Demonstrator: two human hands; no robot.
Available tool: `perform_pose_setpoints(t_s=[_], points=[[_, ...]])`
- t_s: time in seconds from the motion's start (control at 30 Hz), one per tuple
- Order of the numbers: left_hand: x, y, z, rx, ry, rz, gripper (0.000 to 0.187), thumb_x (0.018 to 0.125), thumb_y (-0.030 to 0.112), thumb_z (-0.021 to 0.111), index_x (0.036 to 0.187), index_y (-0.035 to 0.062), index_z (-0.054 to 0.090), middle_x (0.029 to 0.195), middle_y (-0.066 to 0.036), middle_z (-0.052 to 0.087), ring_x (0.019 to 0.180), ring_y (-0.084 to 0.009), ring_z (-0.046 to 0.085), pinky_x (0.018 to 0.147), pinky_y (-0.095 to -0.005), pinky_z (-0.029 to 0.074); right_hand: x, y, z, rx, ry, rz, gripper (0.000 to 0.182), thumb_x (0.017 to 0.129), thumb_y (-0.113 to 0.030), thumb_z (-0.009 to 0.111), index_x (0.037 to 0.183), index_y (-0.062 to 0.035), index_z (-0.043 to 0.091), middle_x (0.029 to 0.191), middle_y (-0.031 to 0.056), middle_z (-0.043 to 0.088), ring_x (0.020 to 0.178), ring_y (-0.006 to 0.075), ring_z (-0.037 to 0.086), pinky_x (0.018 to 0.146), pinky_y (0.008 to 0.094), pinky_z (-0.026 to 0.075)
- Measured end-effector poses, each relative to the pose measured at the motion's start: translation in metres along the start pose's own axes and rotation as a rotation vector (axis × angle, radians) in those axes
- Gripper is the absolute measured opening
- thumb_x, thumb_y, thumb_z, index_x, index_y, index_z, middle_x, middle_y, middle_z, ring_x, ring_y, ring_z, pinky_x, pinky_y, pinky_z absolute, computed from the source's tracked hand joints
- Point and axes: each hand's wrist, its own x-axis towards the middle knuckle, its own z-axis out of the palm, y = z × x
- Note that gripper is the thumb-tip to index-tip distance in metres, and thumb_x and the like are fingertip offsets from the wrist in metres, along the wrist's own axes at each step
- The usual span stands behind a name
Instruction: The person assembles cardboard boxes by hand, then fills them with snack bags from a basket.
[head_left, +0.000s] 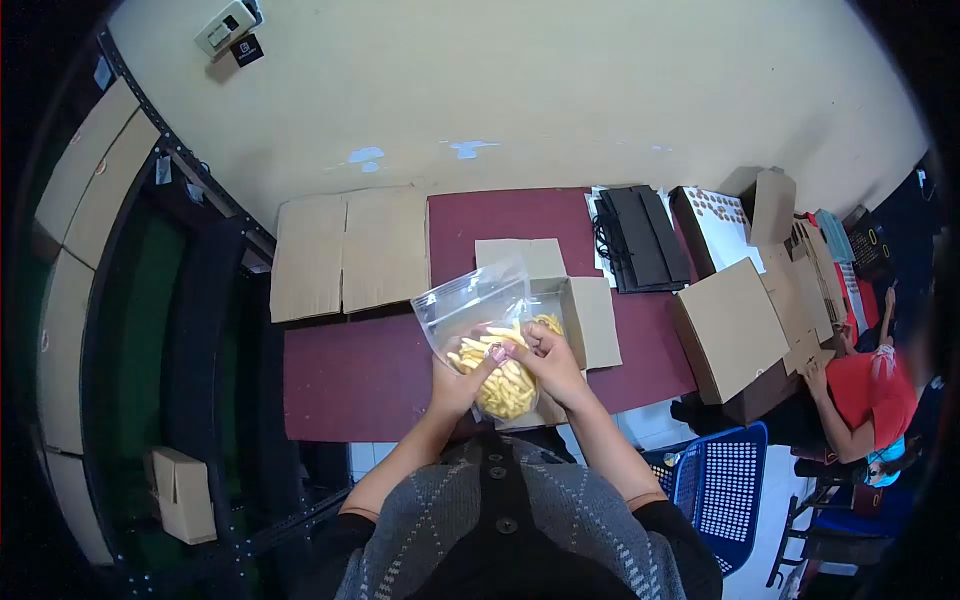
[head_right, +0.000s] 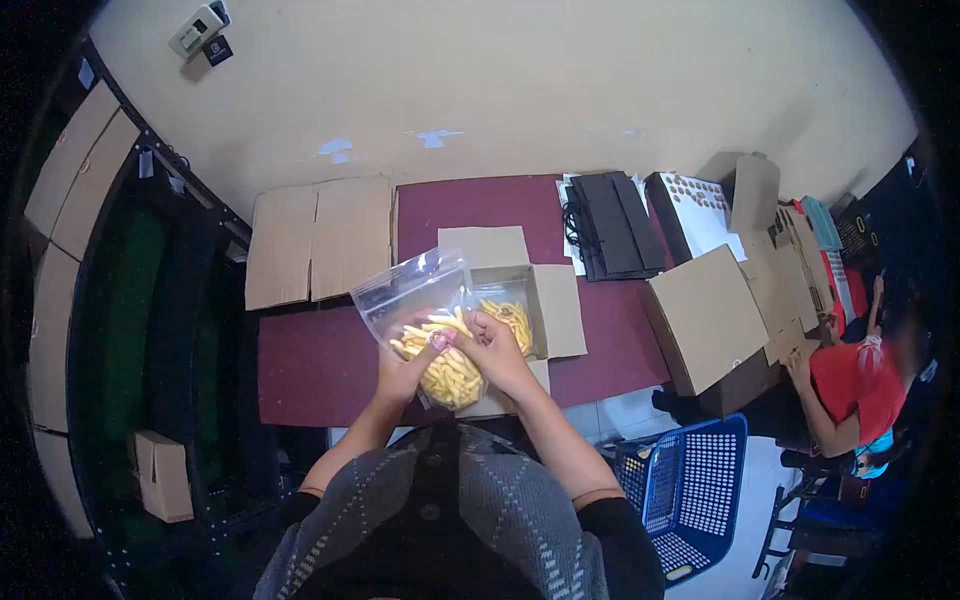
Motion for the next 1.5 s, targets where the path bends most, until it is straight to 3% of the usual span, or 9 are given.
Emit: perform_pose_setpoints(t_s=[0.23,0.47,0.67,0.83,0.93,1.13,1.3,1.37,1.5], points=[[0.012,-0.016,-0.027,-0.149,-0.079,-0.224,0.019,0.085,0.005,0.059,0.103,-0.0013,0.059,0.098,-0.009,0.062,0.090,-0.0146,0.059,0.080,-0.0286,0.048,-0.003,-0.013,-0.007,-0.039,0.013,0.041,0.028,0.087,-0.015,0.062,0.109,0.0018,0.057,0.097,0.0065,0.063,0.086,0.0100,0.060,0.077,0.0224,0.047],[0.013,-0.046,-0.047,0.167,-0.643,-0.313,0.073,0.076,0.019,0.075,0.134,0.0050,0.033,0.125,-0.013,0.047,0.107,-0.0199,0.053,0.091,-0.0313,0.044,0.003,-0.005,-0.059,0.152,0.430,-0.151,0.013,0.088,-0.011,0.058,0.098,-0.0030,0.057,0.087,0.0071,0.064,0.070,0.0117,0.062,0.058,0.0244,0.051],[0.063,-0.046,-0.038,0.007,-0.121,-0.306,0.072,0.074,0.011,0.075,0.133,0.0115,0.034,0.122,-0.013,0.045,0.100,-0.0193,0.055,0.080,-0.0300,0.050,-0.006,0.000,-0.073,0.099,0.643,-0.174,0.019,0.088,-0.010,0.058,0.105,-0.0037,0.052,0.089,0.0077,0.063,0.079,0.0141,0.063,0.065,0.0260,0.052],[0.115,-0.096,-0.043,0.658,-0.276,0.009,0.070,0.077,0.017,0.071,0.134,0.0084,0.033,0.128,-0.021,0.037,0.120,-0.0312,0.041,0.099,-0.0422,0.037,0.013,0.072,-0.101,-0.301,0.658,0.018,0.050,0.081,-0.013,0.066,0.119,0.0017,0.039,0.070,0.0096,0.060,0.060,0.0135,0.059,0.051,0.0238,0.046],[0.097,-0.089,-0.033,0.904,-0.234,0.267,0.059,0.079,0.010,0.064,0.131,0.0076,0.037,0.132,-0.021,0.033,0.127,-0.0396,0.031,0.106,-0.0426,0.029,0.007,0.093,-0.093,-1.334,0.932,-0.172,0.055,0.079,-0.015,0.066,0.124,-0.0004,0.038,0.086,0.0211,0.059,0.083,0.0280,0.060,0.071,0.0379,0.048],[0.062,-0.097,-0.013,1.099,-0.567,0.460,0.046,0.081,0.013,0.059,0.124,0.0026,0.047,0.139,-0.023,0.031,0.131,-0.0409,0.026,0.108,-0.0448,0.025,0.023,0.061,-0.073,-1.181,0.663,-0.087,0.042,0.079,-0.007,0.059,0.119,-0.0018,0.046,0.101,0.0202,0.051,0.095,0.0386,0.050,0.083,0.0442,0.040],[0.056,-0.135,-0.019,1.347,-0.595,0.355,0.054,0.086,0.026,0.053,0.132,0.0020,0.040,0.143,-0.021,0.027,0.133,-0.0370,0.024,0.110,-0.0414,0.021,0.062,0.136,-0.080,-1.455,0.562,-0.180,0.054,0.087,-0.027,0.053,0.133,-0.0039,0.037,0.132,0.0263,0.038,0.124,0.0440,0.033,0.103,0.0511,0.026],[0.056,-0.145,-0.021,1.543,-0.626,0.257,0.060,0.089,0.035,0.048,0.138,0.0036,0.032,0.145,-0.019,0.025,0.134,-0.0334,0.024,0.111,-0.0398,0.016,0.070,0.166,-0.089,-1.504,0.427,-0.056,0.063,0.092,-0.043,0.040,0.142,-0.0094,0.024,0.145,0.0257,0.019,0.136,0.0434,0.011,0.109,0.0530,0.012],[0.051,-0.150,-0.022,1.548,-0.556,0.334,0.062,0.088,0.034,0.048,0.139,0.0021,0.030,0.144,-0.021,0.026,0.135,-0.0325,0.023,0.111,-0.0420,0.015,0.079,0.155,-0.093,-1.228,0.288,0.182,0.062,0.095,-0.047,0.031,0.144,-0.0105,0.018,0.148,0.0231,0.012,0.136,0.0456,0.005,0.110,0.0503,0.010]])
